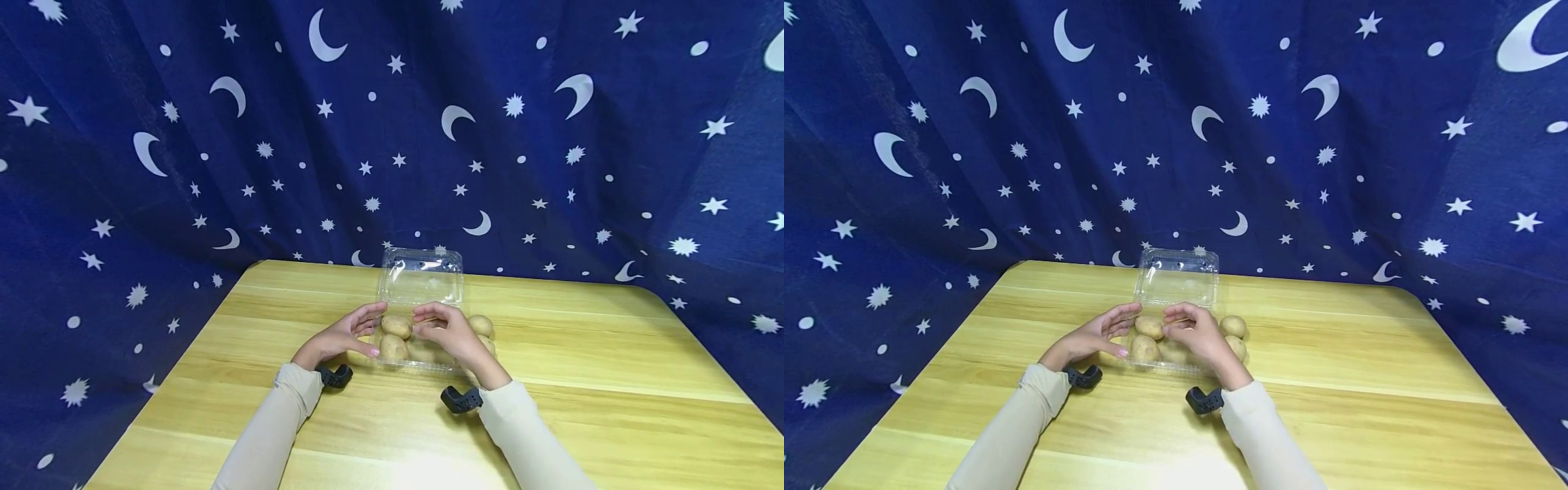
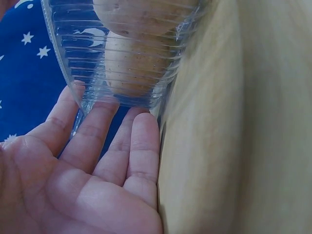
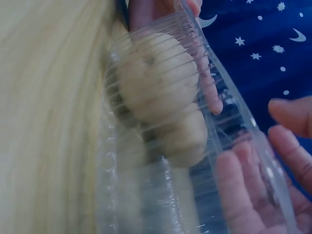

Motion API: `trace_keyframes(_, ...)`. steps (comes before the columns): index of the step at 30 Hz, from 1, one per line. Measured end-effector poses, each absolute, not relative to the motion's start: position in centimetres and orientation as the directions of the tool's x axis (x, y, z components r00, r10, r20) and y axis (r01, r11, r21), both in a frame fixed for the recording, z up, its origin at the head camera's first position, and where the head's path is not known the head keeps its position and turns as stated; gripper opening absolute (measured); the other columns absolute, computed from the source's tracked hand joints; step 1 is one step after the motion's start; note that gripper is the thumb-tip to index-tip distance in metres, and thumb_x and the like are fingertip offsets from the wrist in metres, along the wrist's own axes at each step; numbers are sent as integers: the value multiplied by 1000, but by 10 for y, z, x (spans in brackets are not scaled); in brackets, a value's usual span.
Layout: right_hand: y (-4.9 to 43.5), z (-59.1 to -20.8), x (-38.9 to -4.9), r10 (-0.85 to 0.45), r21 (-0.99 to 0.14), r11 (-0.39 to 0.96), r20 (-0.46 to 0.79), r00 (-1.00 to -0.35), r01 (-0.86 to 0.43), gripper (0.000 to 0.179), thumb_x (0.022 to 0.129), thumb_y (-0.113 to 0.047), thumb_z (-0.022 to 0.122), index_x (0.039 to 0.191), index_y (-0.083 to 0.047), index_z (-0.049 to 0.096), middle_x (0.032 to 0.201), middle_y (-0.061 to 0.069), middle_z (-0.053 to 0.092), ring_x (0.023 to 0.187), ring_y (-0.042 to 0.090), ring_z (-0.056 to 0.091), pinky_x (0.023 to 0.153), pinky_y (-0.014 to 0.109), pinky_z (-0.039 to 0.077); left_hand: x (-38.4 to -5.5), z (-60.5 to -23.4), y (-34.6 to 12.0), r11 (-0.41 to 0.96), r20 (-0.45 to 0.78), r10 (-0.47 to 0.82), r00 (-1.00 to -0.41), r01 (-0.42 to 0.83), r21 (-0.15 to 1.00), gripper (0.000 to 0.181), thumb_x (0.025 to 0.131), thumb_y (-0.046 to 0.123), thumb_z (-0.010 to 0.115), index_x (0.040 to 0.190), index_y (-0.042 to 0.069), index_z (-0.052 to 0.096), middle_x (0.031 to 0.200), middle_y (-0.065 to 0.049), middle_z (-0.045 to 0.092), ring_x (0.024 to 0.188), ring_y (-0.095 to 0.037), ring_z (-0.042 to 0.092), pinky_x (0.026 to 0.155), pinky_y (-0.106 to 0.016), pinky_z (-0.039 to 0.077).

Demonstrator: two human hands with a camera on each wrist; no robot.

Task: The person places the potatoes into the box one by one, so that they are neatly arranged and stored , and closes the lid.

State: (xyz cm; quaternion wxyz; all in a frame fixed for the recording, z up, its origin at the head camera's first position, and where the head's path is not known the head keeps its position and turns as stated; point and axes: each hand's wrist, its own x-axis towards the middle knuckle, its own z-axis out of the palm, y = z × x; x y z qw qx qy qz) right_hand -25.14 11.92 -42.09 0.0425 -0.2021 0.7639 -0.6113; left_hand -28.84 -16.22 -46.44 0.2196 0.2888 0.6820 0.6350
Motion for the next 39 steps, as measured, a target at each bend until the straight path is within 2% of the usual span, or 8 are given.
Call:
trace_keyframes(8, 133, -423, -247, -344, -959, 102, 215, -914, -264, 40, 98, 3, 72, 132, 20, 59, 126, 36, 68, 102, 9, 69, 94, 20, 58, -288, -464, -162, 30, 68, 673, -736, 119, 992, 102, 91, 5, 86, 169, -5, 20, 176, -26, 20, 161, -46, 22, 133, -55, 21)
trace_keyframes(12, 139, -423, -244, -342, -953, 96, 238, -909, -286, 39, 98, 4, 72, 130, 21, 59, 125, 38, 67, 102, 6, 70, 94, 19, 57, -286, -462, -162, 27, 67, 675, -734, 116, 993, 103, 91, 5, 86, 169, -5, 19, 176, -26, 19, 161, -47, 21, 133, -55, 21)
trace_keyframes(19, 152, -424, -240, -360, -956, 94, 228, -905, -278, 41, 99, 3, 72, 132, 22, 58, 127, 41, 65, 102, 7, 71, 94, 21, 60, -285, -461, -162, 24, 67, 671, -738, 112, 993, 102, 91, 3, 86, 169, -6, 20, 176, -26, 19, 162, -47, 20, 133, -55, 20)
trace_keyframes(33, 173, -428, -237, -387, -965, 74, 203, -899, -250, 45, 96, 8, 70, 135, 25, 54, 126, 42, 64, 106, 21, 72, 93, 22, 60, -286, -458, -162, 39, 52, 663, -746, 104, 994, 103, 90, 2, 85, 169, -5, 20, 176, -26, 20, 162, -46, 21, 133, -54, 20)
trace_keyframes(39, 179, -430, -236, -401, -962, 65, 219, -889, -266, 48, 96, 5, 73, 134, 25, 53, 122, 32, 69, 107, 23, 72, 93, 22, 60, -287, -459, -162, 43, 50, 666, -744, 106, 993, 102, 91, 2, 84, 169, -5, 20, 177, -25, 20, 162, -45, 21, 133, -53, 21)
